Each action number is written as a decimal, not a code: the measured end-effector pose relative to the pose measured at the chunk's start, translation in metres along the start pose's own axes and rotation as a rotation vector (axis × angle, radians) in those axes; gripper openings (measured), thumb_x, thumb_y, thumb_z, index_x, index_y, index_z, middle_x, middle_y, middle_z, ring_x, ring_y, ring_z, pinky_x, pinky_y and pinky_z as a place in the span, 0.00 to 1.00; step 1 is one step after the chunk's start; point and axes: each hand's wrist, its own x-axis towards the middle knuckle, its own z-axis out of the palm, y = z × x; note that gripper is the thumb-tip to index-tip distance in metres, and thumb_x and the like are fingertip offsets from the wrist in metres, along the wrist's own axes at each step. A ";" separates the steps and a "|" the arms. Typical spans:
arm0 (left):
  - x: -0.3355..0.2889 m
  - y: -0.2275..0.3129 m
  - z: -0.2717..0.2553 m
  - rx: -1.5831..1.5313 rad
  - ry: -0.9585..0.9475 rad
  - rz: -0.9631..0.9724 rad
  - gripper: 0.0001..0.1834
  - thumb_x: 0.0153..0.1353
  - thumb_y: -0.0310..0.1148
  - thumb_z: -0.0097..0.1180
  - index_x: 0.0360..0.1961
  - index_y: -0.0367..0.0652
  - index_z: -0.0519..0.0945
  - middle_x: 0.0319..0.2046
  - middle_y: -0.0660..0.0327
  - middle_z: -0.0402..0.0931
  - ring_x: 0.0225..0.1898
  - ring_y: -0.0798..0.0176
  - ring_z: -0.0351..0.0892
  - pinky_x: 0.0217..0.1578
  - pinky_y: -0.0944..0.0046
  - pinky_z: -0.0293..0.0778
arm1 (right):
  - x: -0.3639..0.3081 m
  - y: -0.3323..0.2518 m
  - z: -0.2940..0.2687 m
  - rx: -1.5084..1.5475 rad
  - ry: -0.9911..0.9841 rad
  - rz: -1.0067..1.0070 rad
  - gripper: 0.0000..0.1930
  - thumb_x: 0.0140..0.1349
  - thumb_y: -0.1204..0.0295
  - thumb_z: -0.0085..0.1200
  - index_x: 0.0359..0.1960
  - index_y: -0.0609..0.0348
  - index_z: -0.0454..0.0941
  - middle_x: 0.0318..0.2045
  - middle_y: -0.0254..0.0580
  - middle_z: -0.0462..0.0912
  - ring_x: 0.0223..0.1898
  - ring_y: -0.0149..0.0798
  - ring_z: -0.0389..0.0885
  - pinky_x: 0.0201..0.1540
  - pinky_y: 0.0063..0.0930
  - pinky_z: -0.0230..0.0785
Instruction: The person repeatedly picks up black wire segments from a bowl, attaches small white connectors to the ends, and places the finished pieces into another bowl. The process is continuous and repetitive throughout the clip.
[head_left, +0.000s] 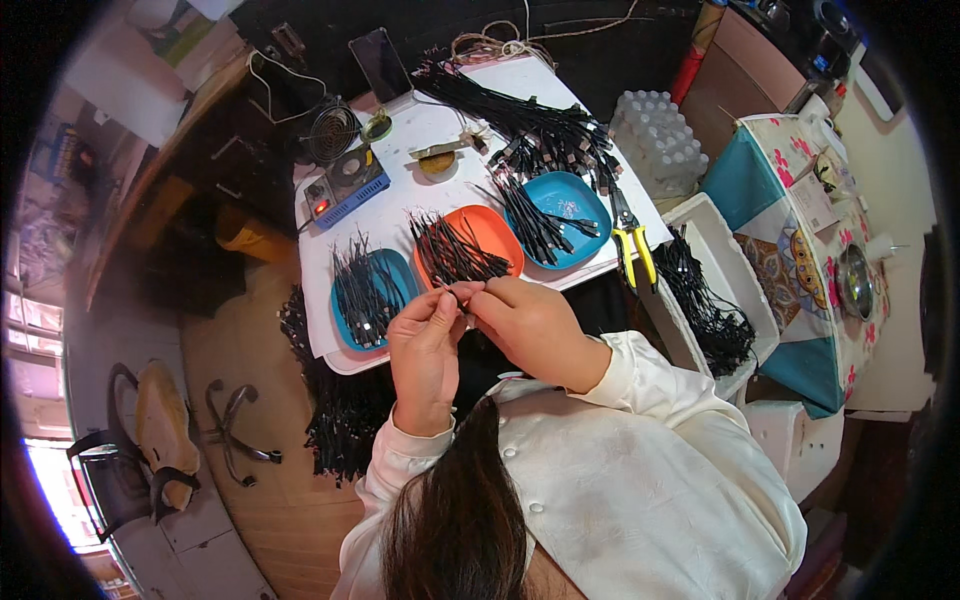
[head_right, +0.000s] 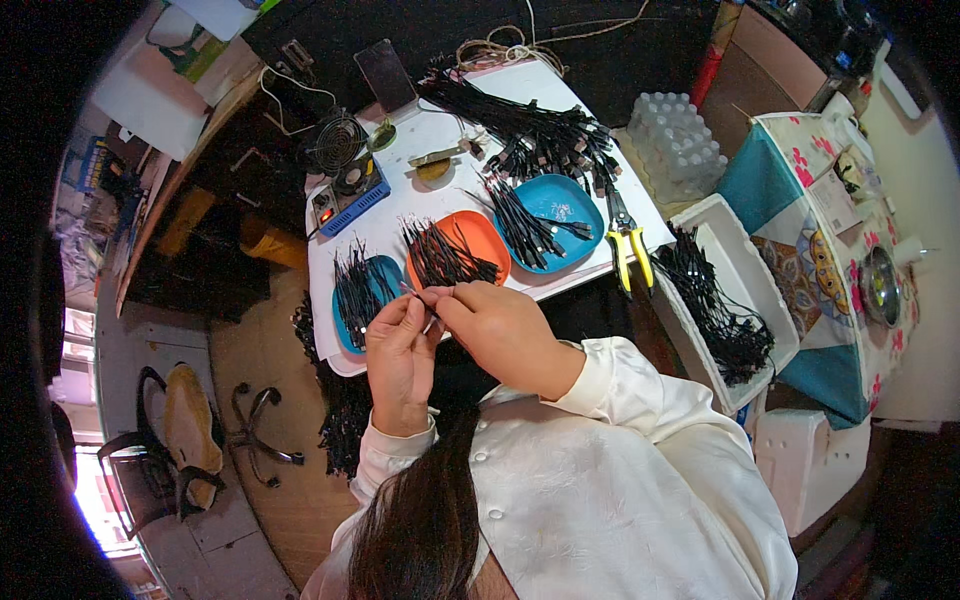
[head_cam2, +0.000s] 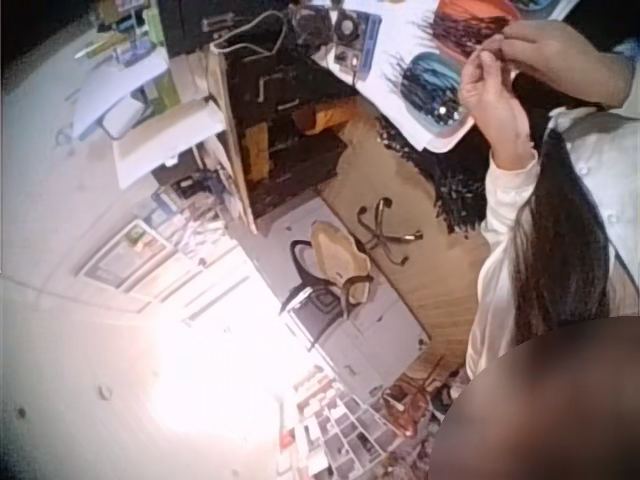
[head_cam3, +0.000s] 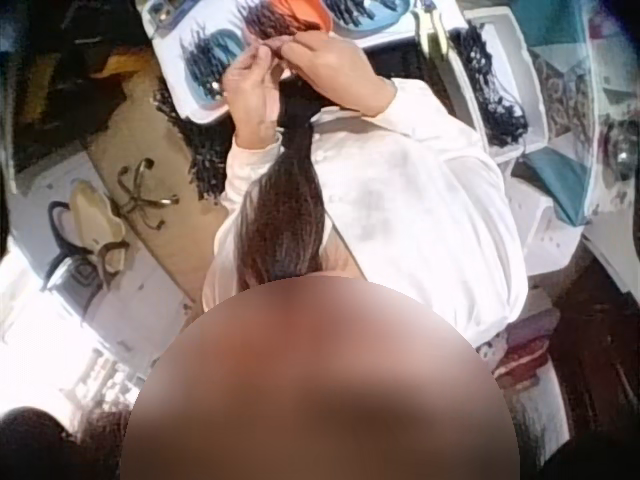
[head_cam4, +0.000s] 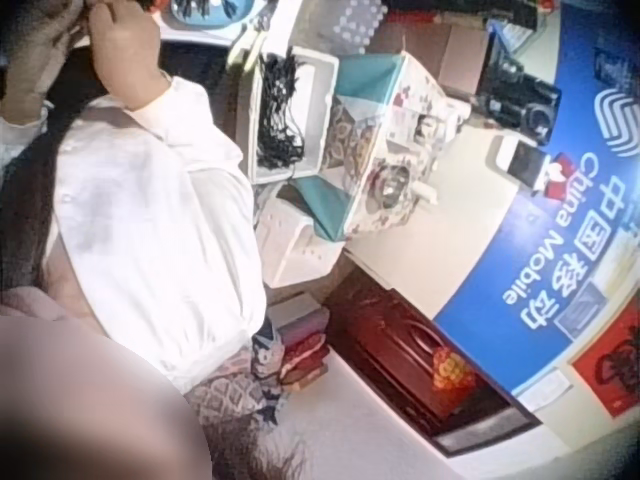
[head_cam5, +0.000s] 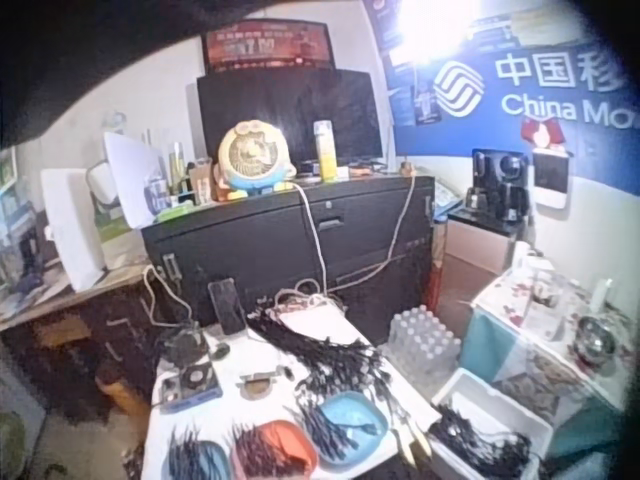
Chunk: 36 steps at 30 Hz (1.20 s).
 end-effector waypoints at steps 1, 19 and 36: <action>0.000 -0.001 -0.001 -0.003 0.009 -0.015 0.09 0.68 0.26 0.53 0.41 0.31 0.81 0.41 0.52 0.83 0.41 0.64 0.81 0.41 0.68 0.76 | 0.001 0.001 -0.005 0.073 -0.071 0.037 0.09 0.52 0.72 0.61 0.35 0.59 0.78 0.30 0.41 0.78 0.32 0.44 0.80 0.30 0.37 0.73; -0.011 0.004 -0.005 -0.046 -0.122 0.039 0.08 0.67 0.26 0.54 0.40 0.32 0.80 0.34 0.52 0.82 0.28 0.68 0.75 0.28 0.73 0.66 | 0.021 0.013 -0.013 1.313 -0.188 0.527 0.05 0.65 0.76 0.56 0.39 0.66 0.77 0.34 0.34 0.81 0.35 0.25 0.80 0.40 0.18 0.75; -0.025 0.036 0.027 1.110 -0.008 0.786 0.10 0.50 0.19 0.68 0.35 0.38 0.84 0.26 0.63 0.74 0.25 0.68 0.71 0.25 0.69 0.67 | 0.015 -0.004 -0.025 0.749 -0.056 0.418 0.06 0.58 0.77 0.62 0.32 0.65 0.77 0.24 0.34 0.78 0.25 0.23 0.75 0.27 0.20 0.68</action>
